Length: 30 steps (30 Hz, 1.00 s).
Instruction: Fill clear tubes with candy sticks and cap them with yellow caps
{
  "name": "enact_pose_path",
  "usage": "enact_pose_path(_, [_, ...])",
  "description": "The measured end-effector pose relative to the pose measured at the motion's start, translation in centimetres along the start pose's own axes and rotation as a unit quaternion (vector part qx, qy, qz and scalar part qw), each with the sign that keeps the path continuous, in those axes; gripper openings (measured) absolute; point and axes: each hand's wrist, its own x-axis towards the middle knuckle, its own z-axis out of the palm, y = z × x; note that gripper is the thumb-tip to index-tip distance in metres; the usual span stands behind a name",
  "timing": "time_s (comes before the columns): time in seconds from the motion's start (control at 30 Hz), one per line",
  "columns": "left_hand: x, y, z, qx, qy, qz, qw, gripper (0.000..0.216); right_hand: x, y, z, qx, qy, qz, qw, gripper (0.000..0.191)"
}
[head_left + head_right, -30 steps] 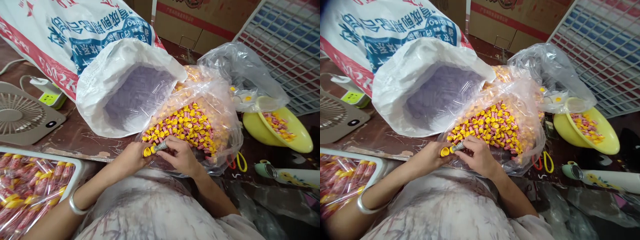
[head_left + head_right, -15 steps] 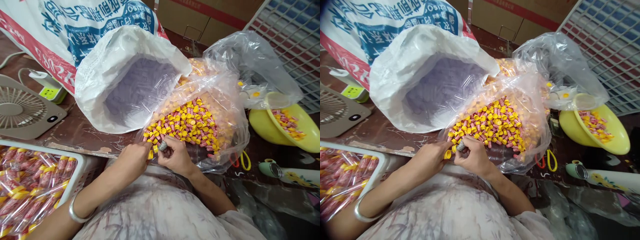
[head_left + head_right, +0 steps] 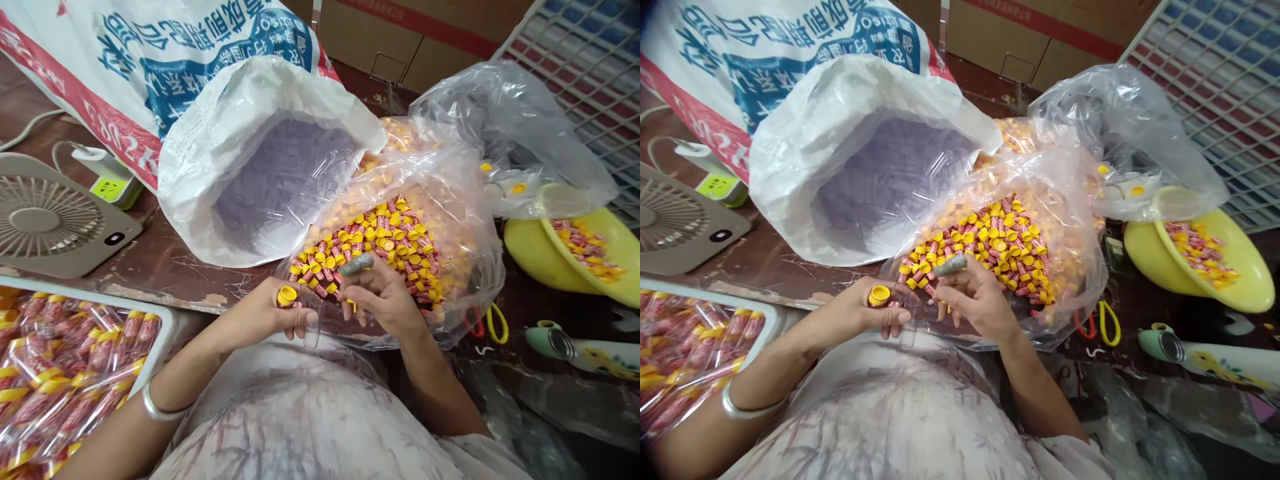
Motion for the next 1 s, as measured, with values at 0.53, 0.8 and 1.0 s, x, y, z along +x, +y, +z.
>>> enact_pose_path(0.53, [-0.3,-0.9,3.0,-0.250,-0.097,-0.190,0.944,0.034,-1.5,4.2,2.2,0.042,0.021,0.157,0.986,0.045])
enact_pose_path(0.8, [-2.2,0.2,3.2,-0.257,-0.042,-0.338,0.905,0.037,-1.8,6.9,5.3,0.065,-0.037,0.233,0.970,0.051])
enact_pose_path(1.0, [-3.3,0.9,4.1,-0.276,0.025,-0.378,0.883,0.042,-2.1,7.4,5.2,0.107,-0.101,0.274,0.950,0.054])
